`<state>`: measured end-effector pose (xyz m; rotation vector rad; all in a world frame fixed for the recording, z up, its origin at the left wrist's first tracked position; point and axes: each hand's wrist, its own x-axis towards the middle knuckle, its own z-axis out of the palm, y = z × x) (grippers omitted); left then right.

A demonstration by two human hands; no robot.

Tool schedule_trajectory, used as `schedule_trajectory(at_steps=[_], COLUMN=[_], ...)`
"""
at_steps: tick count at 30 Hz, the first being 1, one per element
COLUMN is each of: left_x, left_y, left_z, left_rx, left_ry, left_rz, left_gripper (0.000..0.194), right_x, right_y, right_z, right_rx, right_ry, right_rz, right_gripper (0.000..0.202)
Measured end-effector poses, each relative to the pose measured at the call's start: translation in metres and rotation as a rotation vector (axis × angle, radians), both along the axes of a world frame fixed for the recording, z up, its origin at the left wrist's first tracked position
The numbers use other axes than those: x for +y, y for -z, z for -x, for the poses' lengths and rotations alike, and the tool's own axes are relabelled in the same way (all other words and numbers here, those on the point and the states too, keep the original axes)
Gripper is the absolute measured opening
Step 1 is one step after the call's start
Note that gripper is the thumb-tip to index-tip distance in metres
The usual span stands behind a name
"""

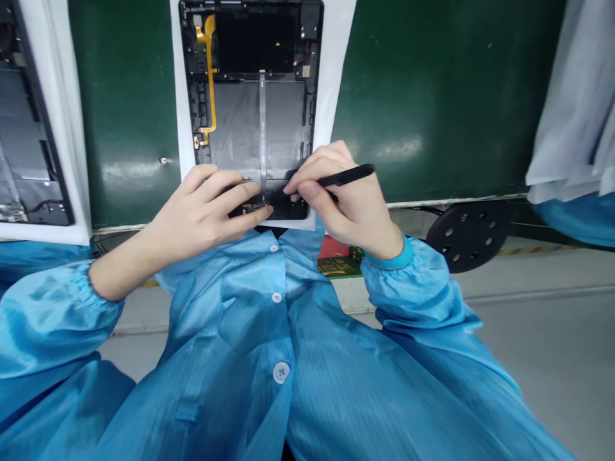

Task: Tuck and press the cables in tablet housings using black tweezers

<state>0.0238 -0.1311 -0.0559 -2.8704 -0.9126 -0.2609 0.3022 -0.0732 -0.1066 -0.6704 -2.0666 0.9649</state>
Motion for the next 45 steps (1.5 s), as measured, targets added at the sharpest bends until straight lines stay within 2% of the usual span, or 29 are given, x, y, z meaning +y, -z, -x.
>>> schedule_trajectory(at_steps=[4, 13, 23, 27, 32, 40, 45], left_x=[-0.001, -0.001, 0.010, 0.016, 0.022, 0.020, 0.020], left_y=[0.002, -0.002, -0.016, -0.017, -0.014, -0.012, -0.010], left_z=[0.003, 0.001, -0.009, -0.009, -0.005, -0.002, -0.001], left_rx=[-0.014, -0.024, 0.098, 0.141, 0.076, -0.005, -0.018], left_ry=[-0.036, -0.270, -0.297, -0.246, -0.235, -0.277, -0.244], left_rz=[0.084, 0.544, 0.708, 0.700, 0.647, 0.663, 0.608], left_gripper=[0.032, 0.034, 0.042, 0.047, 0.048, 0.049, 0.045], right_x=[0.002, 0.000, -0.003, -0.004, -0.006, -0.005, -0.004], right_y=[0.003, 0.001, 0.008, 0.010, 0.010, 0.013, 0.012], right_z=[0.007, 0.004, 0.003, 0.004, 0.006, 0.007, 0.008], right_rx=[-0.049, -0.059, -0.003, 0.013, 0.001, -0.004, 0.002], right_ry=[-0.072, -0.056, -0.021, -0.020, -0.023, -0.042, -0.041], right_rz=[0.010, 0.102, 0.095, 0.099, 0.089, 0.066, 0.006], right_gripper=[0.037, 0.042, 0.041, 0.043, 0.045, 0.040, 0.037])
